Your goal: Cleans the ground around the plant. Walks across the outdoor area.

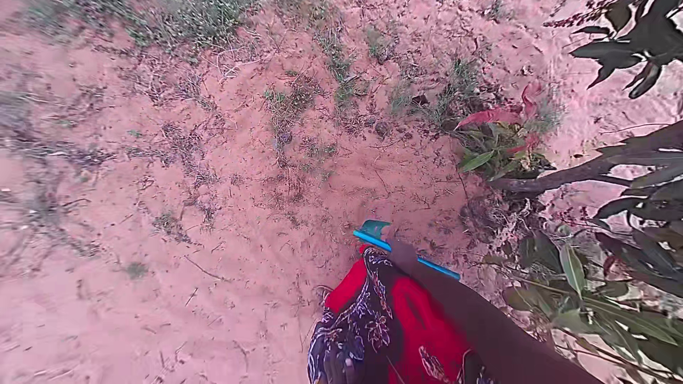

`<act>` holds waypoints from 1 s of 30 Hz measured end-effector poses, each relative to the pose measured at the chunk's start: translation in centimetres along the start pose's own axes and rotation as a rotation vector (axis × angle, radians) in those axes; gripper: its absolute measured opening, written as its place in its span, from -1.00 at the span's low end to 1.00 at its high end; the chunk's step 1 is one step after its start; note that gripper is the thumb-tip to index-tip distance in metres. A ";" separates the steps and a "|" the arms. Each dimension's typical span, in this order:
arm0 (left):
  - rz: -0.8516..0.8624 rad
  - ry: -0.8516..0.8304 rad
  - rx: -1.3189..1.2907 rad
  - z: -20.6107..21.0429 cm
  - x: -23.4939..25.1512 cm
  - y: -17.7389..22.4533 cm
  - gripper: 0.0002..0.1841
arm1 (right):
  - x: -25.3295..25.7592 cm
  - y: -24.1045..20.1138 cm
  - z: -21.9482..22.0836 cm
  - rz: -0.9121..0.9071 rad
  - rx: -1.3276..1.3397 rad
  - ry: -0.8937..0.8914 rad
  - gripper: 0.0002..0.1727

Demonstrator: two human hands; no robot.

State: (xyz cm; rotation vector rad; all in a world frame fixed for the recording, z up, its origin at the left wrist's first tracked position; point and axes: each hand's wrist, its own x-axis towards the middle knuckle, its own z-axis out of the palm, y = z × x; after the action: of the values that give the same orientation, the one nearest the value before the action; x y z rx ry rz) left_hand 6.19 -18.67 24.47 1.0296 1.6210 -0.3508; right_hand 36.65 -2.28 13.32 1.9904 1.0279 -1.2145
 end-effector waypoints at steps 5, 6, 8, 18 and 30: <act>0.498 -0.392 -0.758 -3.0 -5.0 12.8 0.17 | -8.4 0.3 -2.0 -0.102 -0.057 -0.038 -0.47; 0.527 -0.520 -0.761 -4.0 -6.2 15.0 0.10 | -9.7 0.4 -2.9 -0.119 -0.063 -0.030 -0.47; 0.554 -0.743 -0.719 -5.3 -8.9 17.5 -0.13 | -12.4 1.0 -4.2 -0.144 -0.081 -0.031 -0.48; 0.551 -0.859 -0.507 -9.2 -19.1 25.2 -0.59 | -20.9 5.1 -10.2 -0.119 0.038 -0.019 -0.40; 0.382 -0.517 -0.816 -15.9 -18.2 27.0 -0.65 | -22.2 10.5 -13.7 -0.021 0.260 0.037 -0.43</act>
State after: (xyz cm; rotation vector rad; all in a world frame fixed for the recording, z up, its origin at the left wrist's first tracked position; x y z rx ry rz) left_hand 16.53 -0.03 53.81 0.5251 0.9196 0.2804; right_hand 45.34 -3.94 39.95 2.2106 0.9508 -1.3871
